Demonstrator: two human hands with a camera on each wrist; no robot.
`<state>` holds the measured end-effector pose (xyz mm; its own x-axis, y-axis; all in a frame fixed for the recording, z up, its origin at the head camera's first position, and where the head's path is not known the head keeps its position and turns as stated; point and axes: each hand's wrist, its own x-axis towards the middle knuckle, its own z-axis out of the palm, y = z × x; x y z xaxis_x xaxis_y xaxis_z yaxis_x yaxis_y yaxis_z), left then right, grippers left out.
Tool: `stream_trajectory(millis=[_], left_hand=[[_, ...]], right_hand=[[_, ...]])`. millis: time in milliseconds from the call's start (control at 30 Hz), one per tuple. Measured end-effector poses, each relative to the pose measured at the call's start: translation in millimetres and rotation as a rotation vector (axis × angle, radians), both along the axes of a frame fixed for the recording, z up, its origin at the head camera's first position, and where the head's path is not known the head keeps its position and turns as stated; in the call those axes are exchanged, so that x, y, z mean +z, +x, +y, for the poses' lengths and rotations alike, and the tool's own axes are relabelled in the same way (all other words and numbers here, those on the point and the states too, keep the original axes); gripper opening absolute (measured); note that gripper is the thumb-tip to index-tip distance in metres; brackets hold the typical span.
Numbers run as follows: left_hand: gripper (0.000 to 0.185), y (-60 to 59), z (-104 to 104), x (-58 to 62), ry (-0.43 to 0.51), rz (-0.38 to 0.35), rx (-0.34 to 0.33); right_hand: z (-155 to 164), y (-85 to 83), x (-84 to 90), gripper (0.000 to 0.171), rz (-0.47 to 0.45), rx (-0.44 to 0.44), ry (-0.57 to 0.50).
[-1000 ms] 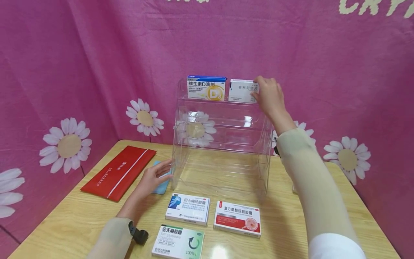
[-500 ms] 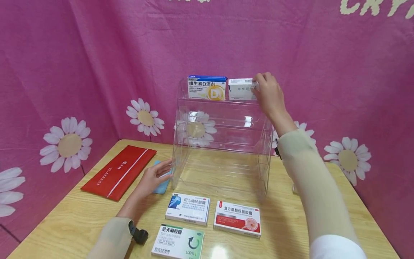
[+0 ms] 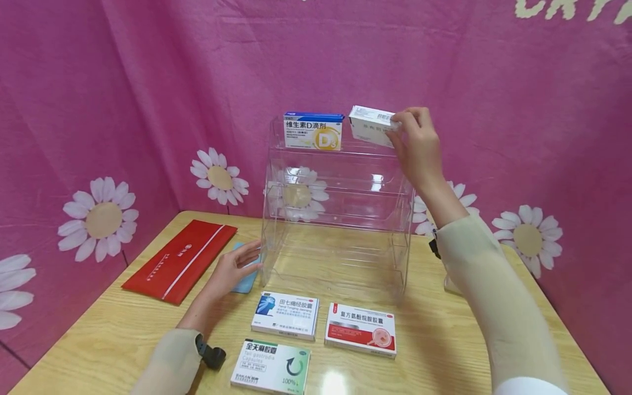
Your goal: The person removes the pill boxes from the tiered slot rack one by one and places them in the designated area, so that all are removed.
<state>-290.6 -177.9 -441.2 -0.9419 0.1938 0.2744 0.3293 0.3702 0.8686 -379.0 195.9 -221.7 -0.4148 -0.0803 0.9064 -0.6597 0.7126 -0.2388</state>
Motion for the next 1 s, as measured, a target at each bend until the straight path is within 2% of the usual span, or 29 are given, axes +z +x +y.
stream_trajectory(millis=[200,333,433,600,733,867,1000], left_hand=[[0.056,-1.0,1,-0.2,0.010,0.002,-0.007],[0.056,0.3,2,0.3,0.012,-0.014,0.003],[0.056,1.4,2,0.5,0.014,-0.018,0.008],[0.057,1.8,2,-0.5,0.024,-0.010,0.009],[0.057,2.5,2,-0.9,0.028,-0.009,0.010],[0.056,2.6,2,-0.6,0.020,-0.004,0.009],[0.056,2.5,3,0.3,0.022,-0.002,0.008]], right_hand=[[8,27.8,-12.2,0.024,0.046,0.060,-0.075],[11,55.1,-26.7,0.026,0.005,0.138,-0.103],[14,76.0,-38.9,0.029,-0.029,0.182,-0.071],[19,104.8,-62.2,0.036,-0.007,0.223,0.024],[24,123.0,-83.2,0.025,0.003,0.303,0.084],[27,141.6,-102.8,0.047,-0.008,0.347,0.111],[28,162.9,-119.5,0.045,-0.072,0.369,0.127]])
